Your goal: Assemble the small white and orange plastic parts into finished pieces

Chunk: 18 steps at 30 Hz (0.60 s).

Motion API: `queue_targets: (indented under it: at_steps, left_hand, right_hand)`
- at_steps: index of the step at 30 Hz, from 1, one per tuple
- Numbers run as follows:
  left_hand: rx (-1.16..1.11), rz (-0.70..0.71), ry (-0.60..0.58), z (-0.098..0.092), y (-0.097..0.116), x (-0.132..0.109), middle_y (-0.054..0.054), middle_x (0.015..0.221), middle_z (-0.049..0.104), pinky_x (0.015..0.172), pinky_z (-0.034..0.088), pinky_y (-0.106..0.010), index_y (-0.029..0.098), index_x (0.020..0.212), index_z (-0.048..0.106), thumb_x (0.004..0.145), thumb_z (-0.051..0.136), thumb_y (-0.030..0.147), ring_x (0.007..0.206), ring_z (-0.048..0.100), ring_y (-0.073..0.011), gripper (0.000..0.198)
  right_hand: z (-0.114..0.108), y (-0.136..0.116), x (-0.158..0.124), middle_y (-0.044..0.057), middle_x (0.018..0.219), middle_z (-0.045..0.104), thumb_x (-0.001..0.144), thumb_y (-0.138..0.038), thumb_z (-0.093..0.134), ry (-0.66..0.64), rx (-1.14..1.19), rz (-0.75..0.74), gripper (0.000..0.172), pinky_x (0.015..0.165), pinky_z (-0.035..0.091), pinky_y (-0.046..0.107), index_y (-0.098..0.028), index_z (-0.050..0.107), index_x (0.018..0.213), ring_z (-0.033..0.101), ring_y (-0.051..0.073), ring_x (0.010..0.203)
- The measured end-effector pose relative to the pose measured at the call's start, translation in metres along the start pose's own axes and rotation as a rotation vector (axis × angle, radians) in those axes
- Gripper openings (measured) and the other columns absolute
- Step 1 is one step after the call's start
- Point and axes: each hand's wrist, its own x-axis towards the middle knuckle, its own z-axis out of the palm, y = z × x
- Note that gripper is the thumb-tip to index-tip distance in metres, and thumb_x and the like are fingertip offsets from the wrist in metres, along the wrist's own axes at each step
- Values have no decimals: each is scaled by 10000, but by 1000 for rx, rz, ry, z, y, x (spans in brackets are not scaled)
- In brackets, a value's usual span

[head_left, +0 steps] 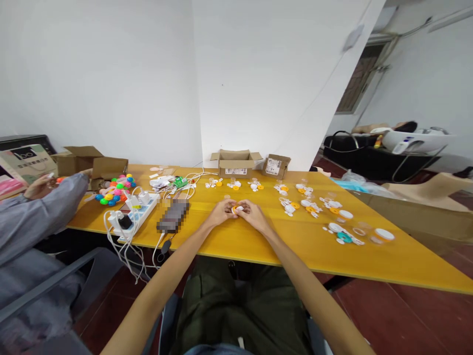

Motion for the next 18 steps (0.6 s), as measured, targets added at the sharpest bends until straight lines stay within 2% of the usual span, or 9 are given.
queue_targets:
  at_steps: [7,11,18]
  left_hand:
    - [27,-28,74,-1,0,1,-1,753,707,787,540,-328,146,842,669,481,897,208,742,678,-167,432]
    - [101,-4,59,0,2,-1,-22,748,727,777,531,-313,142,752,696,518,890,261,752,685,-184,327]
    - [112,0,18,3,2,-1,-30,793,735,749,525,-295,148,800,738,550,880,304,746,674,-175,327]
  right_hand:
    - [-2,1,1,44,918,743,764,-353,656,-34,-9,-16,186,788,574,351,-205,657,877,708,207,854]
    - [-4,0,0,43,914,743,757,-346,662,-27,-3,5,186,794,577,353,-206,664,878,710,209,844]
    - [-6,4,-3,48,913,750,760,-388,670,-15,4,12,199,778,591,363,-218,683,863,713,221,832]
